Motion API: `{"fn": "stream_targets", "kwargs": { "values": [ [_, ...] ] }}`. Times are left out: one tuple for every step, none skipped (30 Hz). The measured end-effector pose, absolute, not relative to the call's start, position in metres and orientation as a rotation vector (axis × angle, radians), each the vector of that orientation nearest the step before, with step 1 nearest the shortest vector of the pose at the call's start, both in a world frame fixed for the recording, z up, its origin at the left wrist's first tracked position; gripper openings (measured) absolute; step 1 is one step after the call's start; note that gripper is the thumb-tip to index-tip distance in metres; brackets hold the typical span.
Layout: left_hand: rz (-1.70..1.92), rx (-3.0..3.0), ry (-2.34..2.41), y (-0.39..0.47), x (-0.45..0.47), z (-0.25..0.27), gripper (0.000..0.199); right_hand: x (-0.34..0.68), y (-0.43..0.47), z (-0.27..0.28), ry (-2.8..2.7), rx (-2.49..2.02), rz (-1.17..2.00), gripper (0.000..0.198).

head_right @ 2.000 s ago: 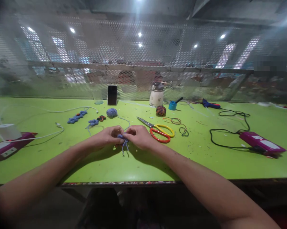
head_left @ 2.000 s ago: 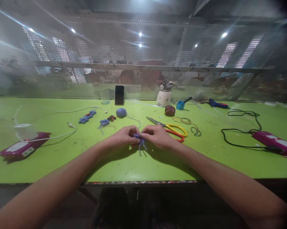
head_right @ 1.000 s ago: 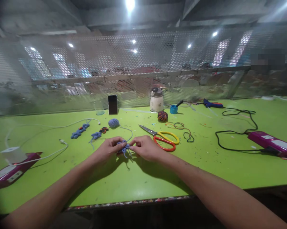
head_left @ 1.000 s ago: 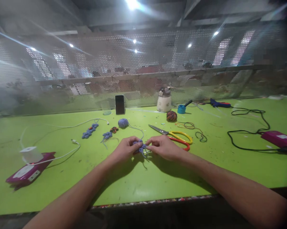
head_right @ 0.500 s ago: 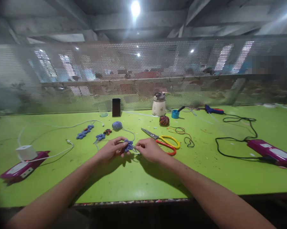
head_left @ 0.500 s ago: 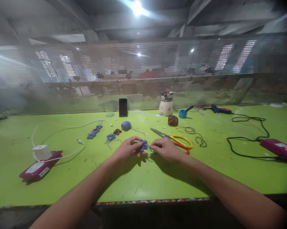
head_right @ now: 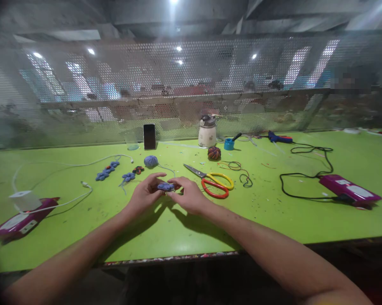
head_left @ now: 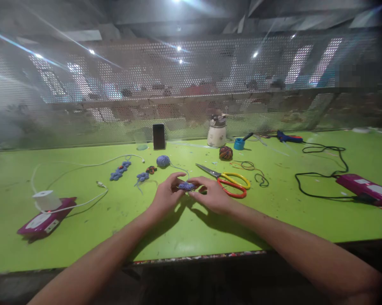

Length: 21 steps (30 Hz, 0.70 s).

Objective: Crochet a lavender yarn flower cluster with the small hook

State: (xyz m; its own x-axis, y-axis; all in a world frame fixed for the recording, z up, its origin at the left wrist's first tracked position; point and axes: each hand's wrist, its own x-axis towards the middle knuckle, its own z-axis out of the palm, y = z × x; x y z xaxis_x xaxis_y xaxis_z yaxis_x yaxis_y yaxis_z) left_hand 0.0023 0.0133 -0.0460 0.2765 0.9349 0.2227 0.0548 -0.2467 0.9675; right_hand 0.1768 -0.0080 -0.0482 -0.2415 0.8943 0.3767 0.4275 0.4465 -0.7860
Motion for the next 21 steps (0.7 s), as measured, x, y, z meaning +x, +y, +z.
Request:
{"fn": "stream_targets", "kwargs": {
  "values": [
    [1.137, 1.618, 0.950, 0.011, 0.002, -0.045, 0.043, 0.176, -0.011, -0.048, -1.857, -1.102, 0.655, 0.030],
    [1.143, 1.683, 0.954, 0.010, 0.002, -0.045, 0.042, 0.175, -0.013, -0.047, -1.867, -1.081, 0.613, 0.027],
    [1.147, 1.754, 0.956, 0.008, 0.002, -0.046, 0.040, 0.175, -0.015, -0.046, -1.874, -1.063, 0.568, 0.024],
    [1.148, 1.825, 0.953, 0.007, 0.002, -0.046, 0.038, 0.175, -0.017, -0.045, -1.880, -1.045, 0.525, 0.020],
    [1.149, 1.882, 0.950, 0.006, 0.002, -0.048, 0.035, 0.176, -0.017, -0.044, -1.883, -1.029, 0.485, 0.017],
    [1.149, 1.917, 0.953, 0.006, 0.002, -0.049, 0.032, 0.176, -0.018, -0.044, -1.884, -1.016, 0.451, 0.014],
    [1.150, 1.940, 0.964, 0.005, 0.002, -0.051, 0.030, 0.177, -0.018, -0.044, -1.885, -1.004, 0.424, 0.012],
    [1.152, 1.954, 0.984, 0.005, 0.003, -0.053, 0.028, 0.177, -0.017, -0.044, -1.888, -0.992, 0.404, 0.011],
    [1.161, 1.962, 1.012, 0.005, 0.003, -0.054, 0.027, 0.177, -0.017, -0.044, -1.890, -0.983, 0.393, 0.010],
    [1.176, 1.963, 1.040, 0.005, 0.003, -0.055, 0.027, 0.177, -0.017, -0.045, -1.892, -0.976, 0.391, 0.009],
    [1.200, 1.963, 1.061, 0.005, 0.003, -0.056, 0.026, 0.177, -0.017, -0.046, -1.892, -0.973, 0.394, 0.009],
    [1.228, 1.968, 1.074, 0.004, 0.003, -0.055, 0.024, 0.176, -0.017, -0.047, -1.891, -0.970, 0.403, 0.009],
    [1.260, 1.981, 1.081, 0.004, 0.003, -0.055, 0.022, 0.176, -0.017, -0.048, -1.885, -0.970, 0.417, 0.010],
    [1.293, 2.005, 1.082, 0.003, 0.002, -0.054, 0.020, 0.175, -0.018, -0.049, -1.870, -0.974, 0.442, 0.011],
    [1.323, 2.043, 1.071, 0.003, 0.001, -0.052, 0.019, 0.174, -0.018, -0.049, -1.840, -0.983, 0.491, 0.014],
    [1.350, 2.091, 1.050, 0.002, 0.000, -0.051, 0.018, 0.174, -0.018, -0.049, -1.791, -0.988, 0.571, 0.016],
    [1.376, 2.146, 1.021, 0.002, 0.000, -0.050, 0.018, 0.173, -0.018, -0.049, -1.723, -0.985, 0.687, 0.019],
    [1.399, 2.198, 0.986, 0.001, -0.001, -0.049, 0.019, 0.173, -0.018, -0.048, -1.640, -0.971, 0.835, 0.021],
    [1.419, 2.244, 0.950, 0.001, -0.001, -0.048, 0.019, 0.173, -0.018, -0.046, -1.548, -0.945, 0.994, 0.022],
    [1.438, 2.283, 0.921, 0.000, -0.001, -0.047, 0.019, 0.174, -0.018, -0.045, -1.456, -0.907, 1.142, 0.023],
    [1.457, 2.309, 0.905, -0.001, -0.002, -0.046, 0.019, 0.174, -0.018, -0.043, -1.373, -0.863, 1.266, 0.023]
  ]
}}
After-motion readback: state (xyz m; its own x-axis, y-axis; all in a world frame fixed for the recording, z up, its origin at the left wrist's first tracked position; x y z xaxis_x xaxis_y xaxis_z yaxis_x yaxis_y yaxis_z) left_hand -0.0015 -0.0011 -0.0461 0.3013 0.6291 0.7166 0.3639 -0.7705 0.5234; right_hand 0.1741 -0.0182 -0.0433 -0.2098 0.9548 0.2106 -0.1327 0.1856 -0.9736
